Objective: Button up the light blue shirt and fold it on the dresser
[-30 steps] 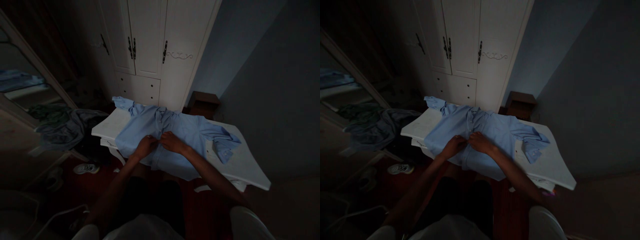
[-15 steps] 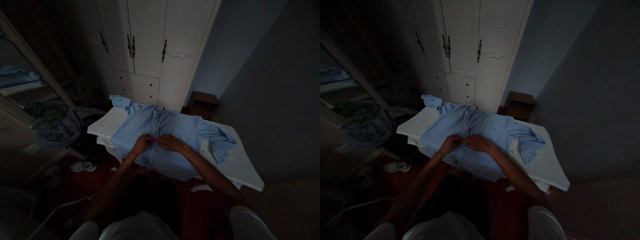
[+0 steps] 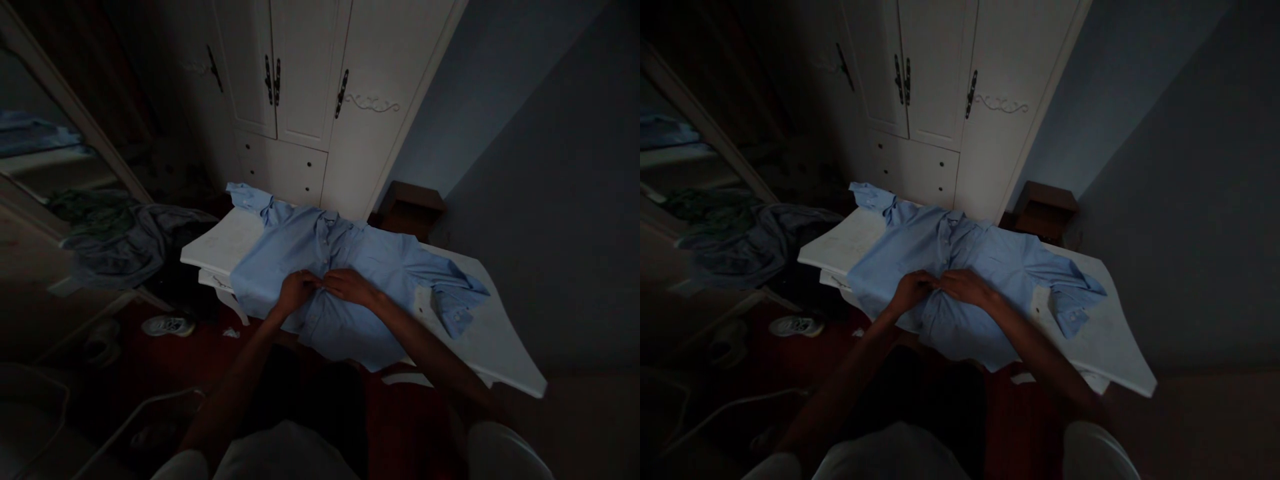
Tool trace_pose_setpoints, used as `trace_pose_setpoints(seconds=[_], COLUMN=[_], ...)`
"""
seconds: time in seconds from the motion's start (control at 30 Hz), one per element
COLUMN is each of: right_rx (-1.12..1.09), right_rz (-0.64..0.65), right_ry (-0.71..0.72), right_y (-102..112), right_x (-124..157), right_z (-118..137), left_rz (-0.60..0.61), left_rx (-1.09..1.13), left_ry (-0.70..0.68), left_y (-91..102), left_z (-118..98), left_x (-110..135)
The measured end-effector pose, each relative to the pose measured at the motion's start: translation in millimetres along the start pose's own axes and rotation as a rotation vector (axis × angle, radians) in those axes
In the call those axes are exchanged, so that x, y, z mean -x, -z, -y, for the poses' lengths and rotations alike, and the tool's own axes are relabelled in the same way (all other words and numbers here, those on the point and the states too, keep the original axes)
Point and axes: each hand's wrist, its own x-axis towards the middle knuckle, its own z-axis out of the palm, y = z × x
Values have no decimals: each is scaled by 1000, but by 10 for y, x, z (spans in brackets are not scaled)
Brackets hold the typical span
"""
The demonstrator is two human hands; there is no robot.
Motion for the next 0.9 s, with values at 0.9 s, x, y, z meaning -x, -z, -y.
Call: trace_pose_setpoints(seconds=[0.9], right_rx=[-17], right_rz=[-53], right_ry=[-205], right_y=[-93], right_x=[135], right_z=[68], left_rz=[-23], left_rx=[-79], left_ry=[-76], left_y=[-30], left_z=[-119], left_x=[85])
